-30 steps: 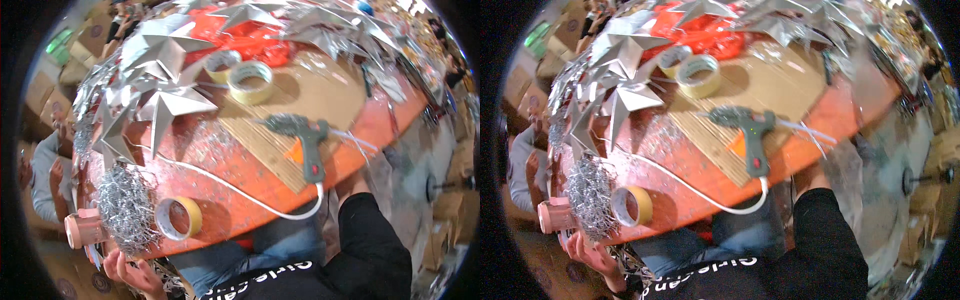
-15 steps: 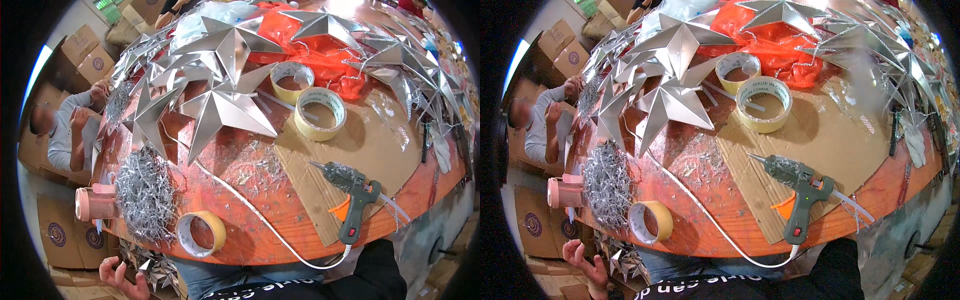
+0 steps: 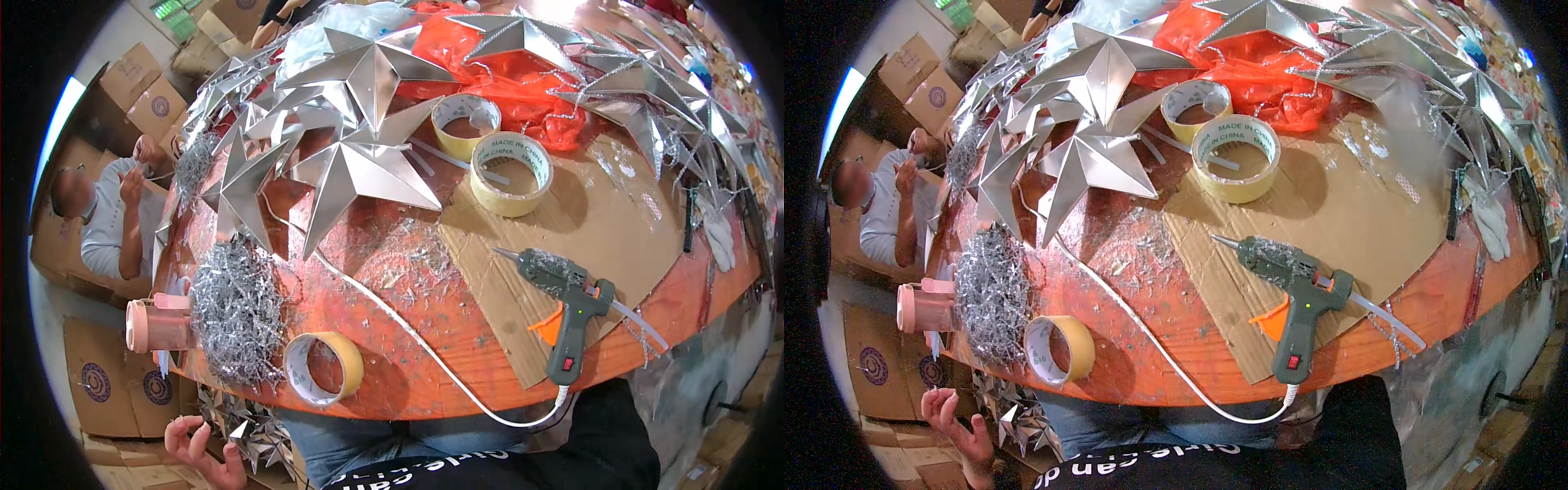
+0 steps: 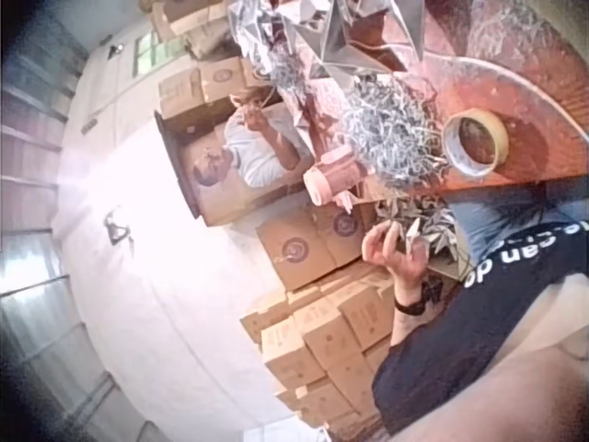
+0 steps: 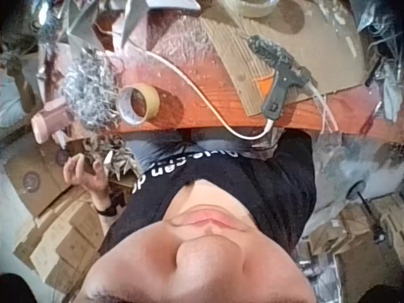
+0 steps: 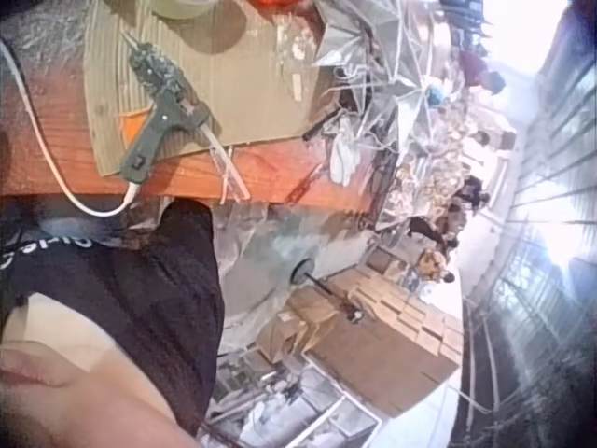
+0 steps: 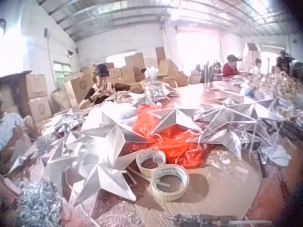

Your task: Apply silver beaded trim to a large metallic star decoration using a hot glue gun.

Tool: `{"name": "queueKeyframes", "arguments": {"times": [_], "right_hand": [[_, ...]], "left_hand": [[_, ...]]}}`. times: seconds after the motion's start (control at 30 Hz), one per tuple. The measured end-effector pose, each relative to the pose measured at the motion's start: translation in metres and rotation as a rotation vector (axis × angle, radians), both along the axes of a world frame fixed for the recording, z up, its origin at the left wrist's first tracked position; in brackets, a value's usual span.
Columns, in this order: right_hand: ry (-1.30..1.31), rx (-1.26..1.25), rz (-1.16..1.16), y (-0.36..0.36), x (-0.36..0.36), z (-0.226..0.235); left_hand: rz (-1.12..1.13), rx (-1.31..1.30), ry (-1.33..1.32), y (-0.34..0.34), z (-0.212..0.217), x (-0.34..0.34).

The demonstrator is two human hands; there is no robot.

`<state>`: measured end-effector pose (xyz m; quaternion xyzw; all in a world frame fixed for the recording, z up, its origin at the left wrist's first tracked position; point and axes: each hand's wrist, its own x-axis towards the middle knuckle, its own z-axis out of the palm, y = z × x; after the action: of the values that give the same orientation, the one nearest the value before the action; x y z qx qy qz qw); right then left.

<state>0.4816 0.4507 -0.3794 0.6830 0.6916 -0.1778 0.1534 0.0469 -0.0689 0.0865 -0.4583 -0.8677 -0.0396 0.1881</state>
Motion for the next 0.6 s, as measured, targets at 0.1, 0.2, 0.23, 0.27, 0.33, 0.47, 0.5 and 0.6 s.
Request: {"name": "queueKeyframes", "arguments": {"times": [0.1,0.2,0.23,0.27,0.33,0.47,0.5,0.6], "right_hand": [[0.037,0.015,-0.034,-0.005,-0.016,-0.005],[0.086,0.033,-0.068,-0.016,-0.027,-0.007],[0.102,0.038,-0.075,-0.022,-0.030,-0.008],[0.119,0.047,-0.081,-0.024,-0.032,-0.009],[0.153,0.062,-0.105,-0.030,-0.035,-0.010],[0.224,0.105,-0.158,-0.030,-0.040,-0.011],[0.245,0.117,-0.174,-0.026,-0.042,-0.010],[0.343,0.158,-0.238,-0.017,-0.056,-0.008]], "left_hand": [[0.030,0.051,-0.039,0.000,0.000,0.004],[0.050,0.064,-0.096,0.002,-0.003,0.006],[0.052,0.062,-0.114,0.003,-0.005,0.006],[0.037,0.048,-0.100,0.004,-0.007,0.005],[-0.001,0.028,-0.067,0.007,-0.012,0.002],[-0.075,0.121,-0.114,0.008,-0.014,-0.005],[-0.072,0.117,-0.108,0.007,-0.012,-0.007],[-0.085,0.105,-0.063,0.004,-0.010,-0.015]]}}
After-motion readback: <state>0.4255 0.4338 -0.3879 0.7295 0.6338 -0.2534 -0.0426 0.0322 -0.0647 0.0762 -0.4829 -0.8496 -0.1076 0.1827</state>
